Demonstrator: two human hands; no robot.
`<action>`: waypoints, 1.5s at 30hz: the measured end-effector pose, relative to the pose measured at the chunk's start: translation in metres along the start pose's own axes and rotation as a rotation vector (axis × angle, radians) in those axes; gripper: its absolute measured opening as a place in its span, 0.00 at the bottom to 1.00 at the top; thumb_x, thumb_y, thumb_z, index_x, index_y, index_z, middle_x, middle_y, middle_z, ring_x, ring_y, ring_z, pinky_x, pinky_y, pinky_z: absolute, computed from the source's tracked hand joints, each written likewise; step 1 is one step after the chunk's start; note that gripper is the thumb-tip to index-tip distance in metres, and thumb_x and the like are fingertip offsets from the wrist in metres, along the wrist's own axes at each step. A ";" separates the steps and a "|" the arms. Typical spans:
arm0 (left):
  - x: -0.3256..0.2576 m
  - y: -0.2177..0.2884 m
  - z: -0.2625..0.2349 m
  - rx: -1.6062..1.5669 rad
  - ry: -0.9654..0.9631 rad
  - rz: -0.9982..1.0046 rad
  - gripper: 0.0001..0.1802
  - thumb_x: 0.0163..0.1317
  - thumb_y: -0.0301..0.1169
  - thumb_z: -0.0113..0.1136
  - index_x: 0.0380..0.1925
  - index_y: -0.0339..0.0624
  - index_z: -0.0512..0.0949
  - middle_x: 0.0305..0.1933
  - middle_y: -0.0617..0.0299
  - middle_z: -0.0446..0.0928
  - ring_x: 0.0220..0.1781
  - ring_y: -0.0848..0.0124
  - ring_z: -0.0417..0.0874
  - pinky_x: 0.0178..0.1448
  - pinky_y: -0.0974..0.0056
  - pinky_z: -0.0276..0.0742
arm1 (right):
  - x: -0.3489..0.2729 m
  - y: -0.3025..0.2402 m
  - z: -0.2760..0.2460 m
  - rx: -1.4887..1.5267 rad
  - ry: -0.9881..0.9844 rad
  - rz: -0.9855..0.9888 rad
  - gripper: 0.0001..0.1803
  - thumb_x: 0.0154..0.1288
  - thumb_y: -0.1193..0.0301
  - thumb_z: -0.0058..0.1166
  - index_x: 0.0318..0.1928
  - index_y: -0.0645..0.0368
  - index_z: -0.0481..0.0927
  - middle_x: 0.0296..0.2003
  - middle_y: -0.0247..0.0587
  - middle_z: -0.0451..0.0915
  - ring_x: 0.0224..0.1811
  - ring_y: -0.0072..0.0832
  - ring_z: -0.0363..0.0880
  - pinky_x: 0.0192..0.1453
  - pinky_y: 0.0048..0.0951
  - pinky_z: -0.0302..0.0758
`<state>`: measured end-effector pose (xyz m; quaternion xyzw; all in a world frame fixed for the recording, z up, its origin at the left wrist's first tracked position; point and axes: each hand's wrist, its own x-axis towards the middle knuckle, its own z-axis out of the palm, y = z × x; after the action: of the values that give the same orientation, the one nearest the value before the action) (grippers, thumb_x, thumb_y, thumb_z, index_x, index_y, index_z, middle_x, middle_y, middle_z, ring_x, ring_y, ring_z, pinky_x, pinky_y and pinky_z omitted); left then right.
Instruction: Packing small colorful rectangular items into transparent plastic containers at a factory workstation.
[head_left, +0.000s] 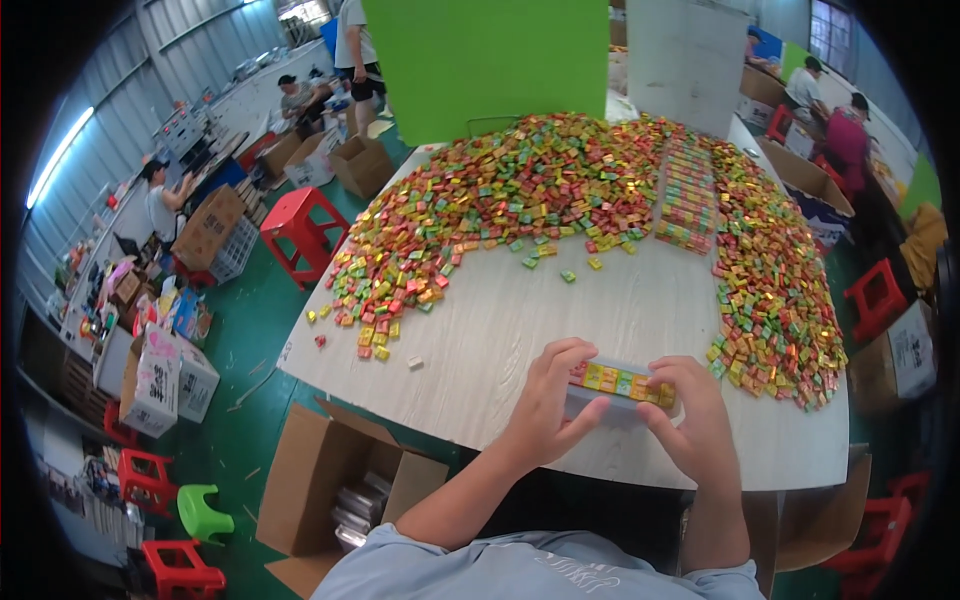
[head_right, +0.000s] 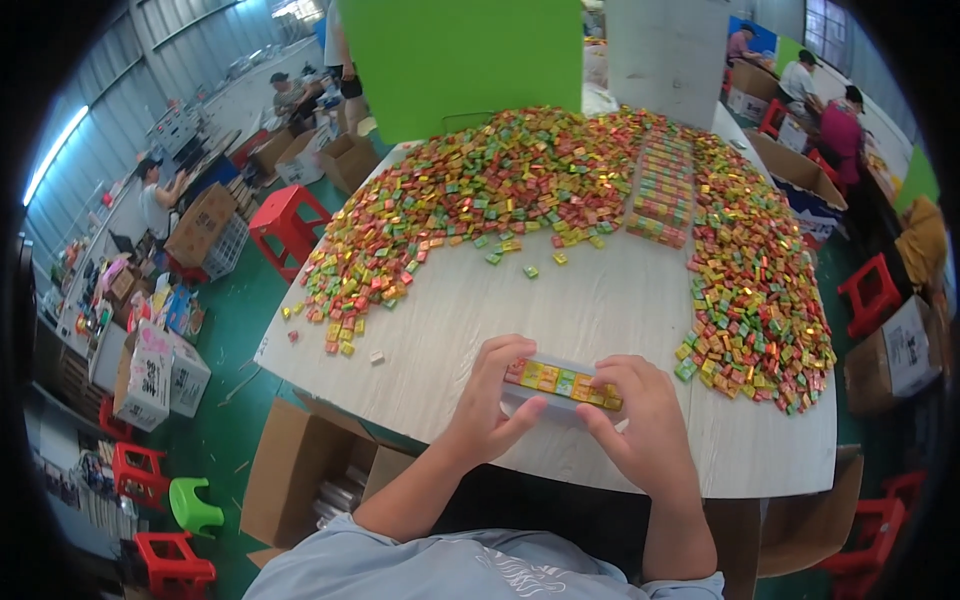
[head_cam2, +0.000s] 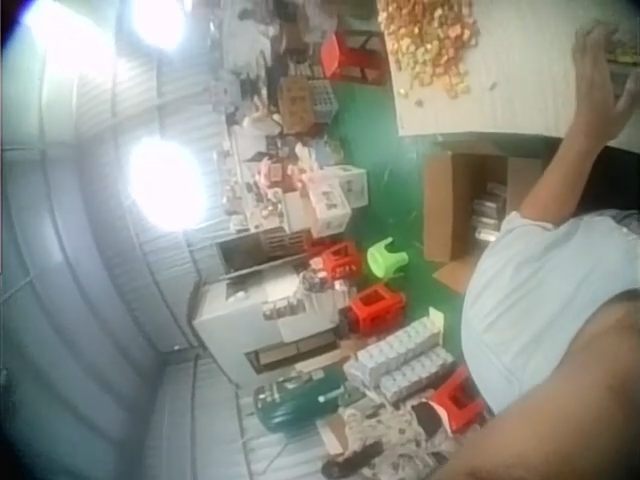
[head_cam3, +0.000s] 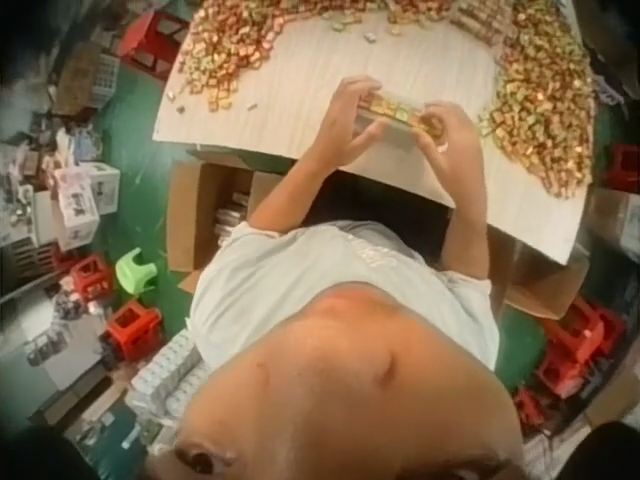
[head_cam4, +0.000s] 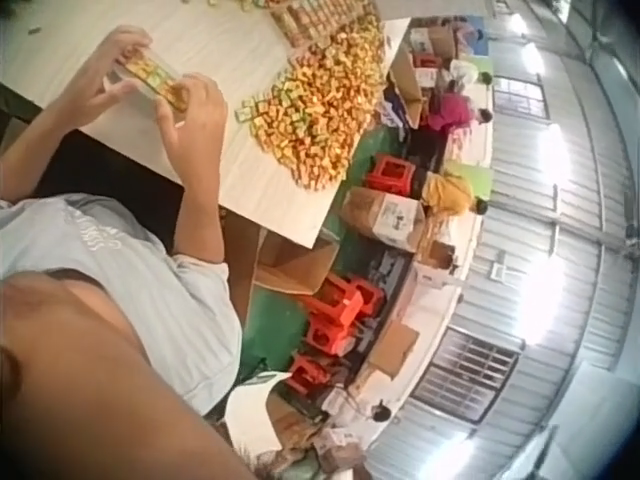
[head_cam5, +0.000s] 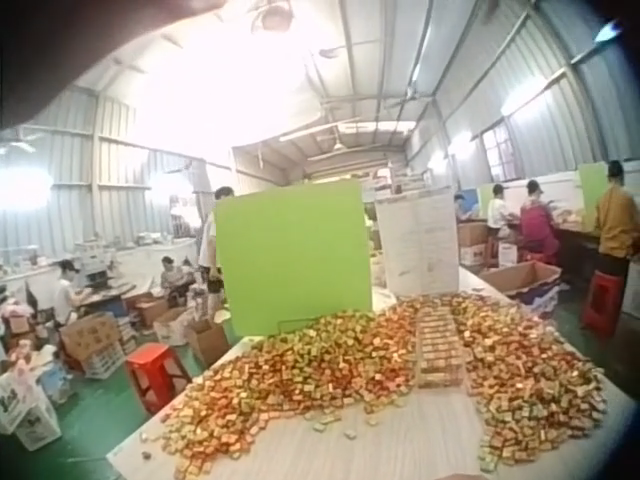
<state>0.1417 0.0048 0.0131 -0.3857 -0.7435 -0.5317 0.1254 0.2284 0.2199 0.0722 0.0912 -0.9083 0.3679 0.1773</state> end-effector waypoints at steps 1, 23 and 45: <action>0.000 0.000 0.000 -0.014 -0.019 0.014 0.32 0.64 0.29 0.68 0.66 0.36 0.69 0.65 0.43 0.71 0.67 0.49 0.74 0.72 0.52 0.70 | 0.001 0.000 -0.001 0.010 -0.016 0.002 0.17 0.62 0.69 0.69 0.49 0.59 0.79 0.56 0.49 0.81 0.61 0.48 0.78 0.67 0.42 0.72; -0.007 -0.006 0.009 -0.079 0.010 -0.076 0.41 0.65 0.29 0.65 0.75 0.38 0.56 0.71 0.47 0.66 0.70 0.57 0.70 0.76 0.52 0.65 | 0.024 0.018 -0.021 -0.309 -0.062 -0.385 0.13 0.67 0.60 0.67 0.44 0.55 0.83 0.43 0.37 0.84 0.48 0.35 0.84 0.55 0.40 0.78; -0.040 -0.036 0.014 -0.153 0.026 -0.211 0.50 0.71 0.42 0.66 0.79 0.34 0.45 0.73 0.42 0.64 0.74 0.52 0.68 0.80 0.48 0.59 | 0.209 0.291 -0.031 -0.696 0.051 -0.216 0.19 0.74 0.64 0.57 0.60 0.57 0.80 0.51 0.51 0.78 0.55 0.50 0.80 0.61 0.48 0.78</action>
<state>0.1464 -0.0056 -0.0412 -0.3067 -0.7355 -0.6022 0.0485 -0.0427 0.4416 -0.0110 0.1115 -0.9595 0.0179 0.2581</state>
